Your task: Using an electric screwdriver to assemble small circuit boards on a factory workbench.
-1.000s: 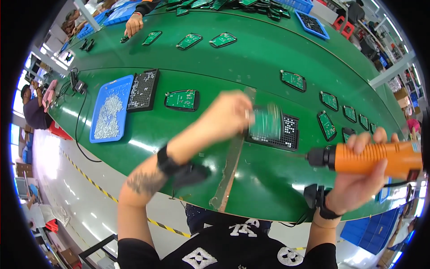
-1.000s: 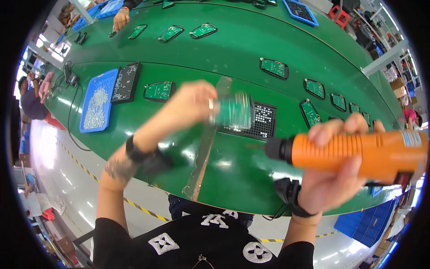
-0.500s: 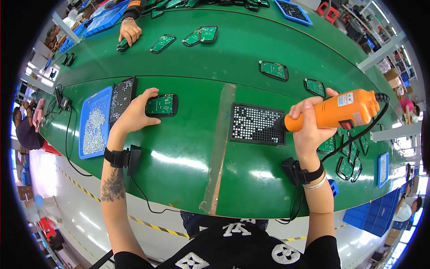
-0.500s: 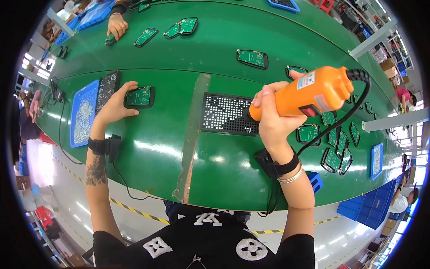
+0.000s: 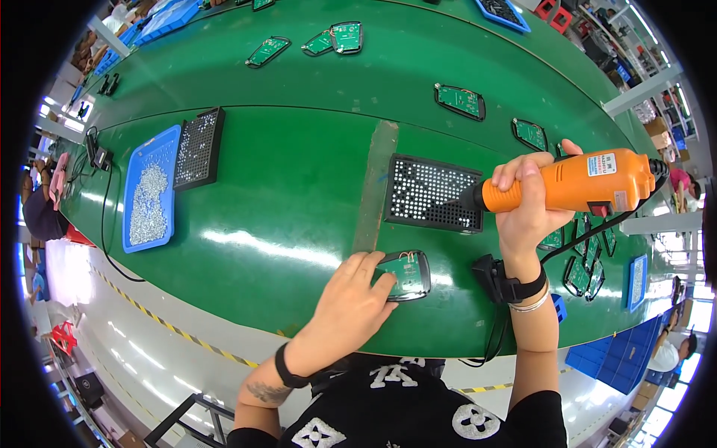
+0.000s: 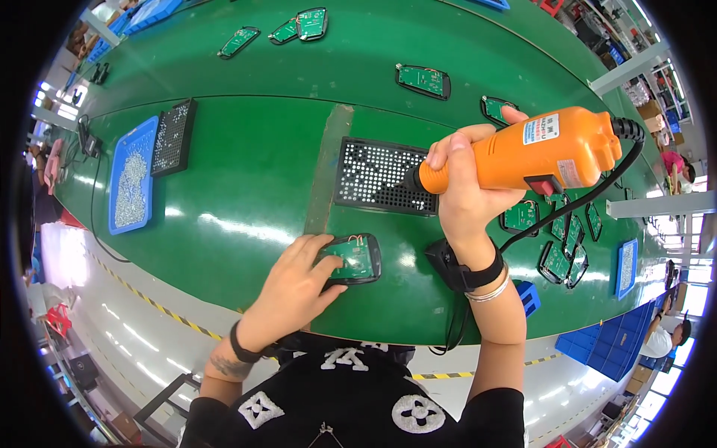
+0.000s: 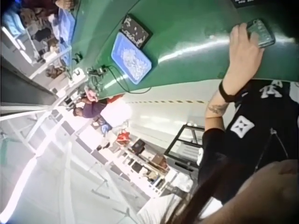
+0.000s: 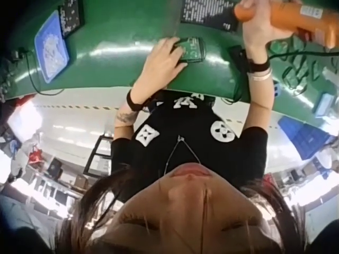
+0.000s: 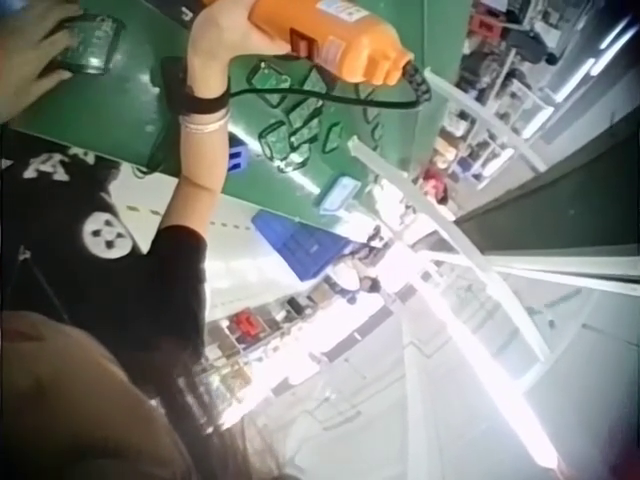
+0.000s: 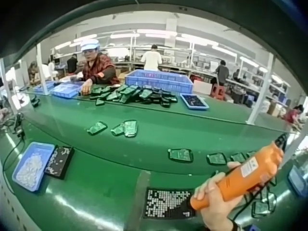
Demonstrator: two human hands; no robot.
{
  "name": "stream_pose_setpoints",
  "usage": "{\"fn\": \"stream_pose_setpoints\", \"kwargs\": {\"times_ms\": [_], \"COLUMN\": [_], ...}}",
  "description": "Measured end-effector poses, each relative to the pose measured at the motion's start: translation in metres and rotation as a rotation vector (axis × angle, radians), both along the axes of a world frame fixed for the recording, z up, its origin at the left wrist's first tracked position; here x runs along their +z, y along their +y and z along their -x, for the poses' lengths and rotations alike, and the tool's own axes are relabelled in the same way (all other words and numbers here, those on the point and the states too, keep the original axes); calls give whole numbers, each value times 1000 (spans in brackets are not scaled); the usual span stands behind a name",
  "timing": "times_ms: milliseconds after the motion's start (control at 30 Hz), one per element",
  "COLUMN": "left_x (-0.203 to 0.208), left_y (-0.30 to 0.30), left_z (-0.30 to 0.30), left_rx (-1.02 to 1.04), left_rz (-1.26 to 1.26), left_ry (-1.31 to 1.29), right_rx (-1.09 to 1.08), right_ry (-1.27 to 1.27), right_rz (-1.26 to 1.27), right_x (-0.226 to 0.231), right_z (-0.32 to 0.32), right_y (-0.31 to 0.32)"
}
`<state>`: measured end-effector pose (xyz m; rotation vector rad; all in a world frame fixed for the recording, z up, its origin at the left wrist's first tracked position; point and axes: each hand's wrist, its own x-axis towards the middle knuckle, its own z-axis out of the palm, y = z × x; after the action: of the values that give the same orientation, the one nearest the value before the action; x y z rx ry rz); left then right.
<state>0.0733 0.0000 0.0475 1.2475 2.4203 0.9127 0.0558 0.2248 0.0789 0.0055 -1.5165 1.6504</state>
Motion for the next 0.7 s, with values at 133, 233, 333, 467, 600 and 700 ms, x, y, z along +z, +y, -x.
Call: {"fn": "stream_pose_setpoints", "kwargs": {"times_ms": [133,233,333,467,600,700], "left_x": [-13,-21,-29,-34,-33,-32], "left_y": [8,7,8,9,8,6], "left_z": [-13,-17,-19,-18,-15,-16], "left_rx": [96,174,189,199,206,220], "left_rz": [-31,-109,-169,-232,-249,-256], "left_ry": [122,89,84,72,34,9], "right_rx": [-5,-4,2,6,98,246], "right_ry": [-8,-16,-21,-7,122,128], "right_rz": [-13,-17,-28,-88,-132,-59], "right_x": [-1,-3,-3,-2,28,45], "right_z": [0,0,-1,-2,-28,-62], "right_y": [1,2,1,-2,-8,-26]}}
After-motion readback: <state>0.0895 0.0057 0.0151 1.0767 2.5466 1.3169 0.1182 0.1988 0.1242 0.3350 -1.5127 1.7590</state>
